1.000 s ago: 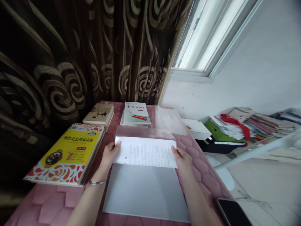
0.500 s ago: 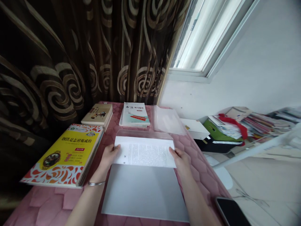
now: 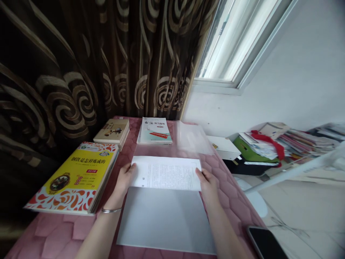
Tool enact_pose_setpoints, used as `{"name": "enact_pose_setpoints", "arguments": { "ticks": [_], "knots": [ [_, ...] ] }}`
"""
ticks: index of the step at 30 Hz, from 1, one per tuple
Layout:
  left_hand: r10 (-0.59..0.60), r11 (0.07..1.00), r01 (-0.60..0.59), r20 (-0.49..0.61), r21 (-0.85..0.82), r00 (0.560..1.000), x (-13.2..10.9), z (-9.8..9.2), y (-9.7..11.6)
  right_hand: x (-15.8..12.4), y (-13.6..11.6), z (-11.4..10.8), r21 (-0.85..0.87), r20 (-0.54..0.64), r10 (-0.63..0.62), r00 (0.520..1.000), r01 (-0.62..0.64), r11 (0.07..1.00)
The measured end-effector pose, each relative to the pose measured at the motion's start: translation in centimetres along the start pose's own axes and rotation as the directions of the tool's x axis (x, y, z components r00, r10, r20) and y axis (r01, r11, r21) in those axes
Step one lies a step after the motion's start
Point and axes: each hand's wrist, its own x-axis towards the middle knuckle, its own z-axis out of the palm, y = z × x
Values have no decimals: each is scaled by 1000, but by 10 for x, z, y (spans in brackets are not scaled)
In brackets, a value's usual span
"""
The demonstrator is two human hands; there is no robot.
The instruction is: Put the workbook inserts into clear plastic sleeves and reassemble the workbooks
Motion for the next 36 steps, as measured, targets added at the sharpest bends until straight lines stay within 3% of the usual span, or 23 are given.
{"name": "enact_pose_setpoints", "arguments": {
  "ticks": [7,12,22,27,34,36],
  "knots": [
    [-33,999,34,20,-39,999,-4,-1,5,4,8,-4,-103,-23,-55,998,52,993],
    [-94,978,103,58,-179,994,-4,0,5,1,4,-3,-9,23,-9,1000,9,1000],
    [-15,999,15,2,-40,1000,0,-2,-7,4,6,-6,-83,-8,-53,999,52,995],
    [-59,992,67,76,-110,995,0,-3,-6,5,8,-3,-180,-39,-136,990,127,975],
    [-22,996,23,14,-89,1000,-1,-1,-4,2,6,-3,-3,-7,-48,999,48,999],
    [-6,998,6,0,-66,1000,-2,-1,-4,1,3,-3,-32,-6,-56,998,56,998]
  ]
}}
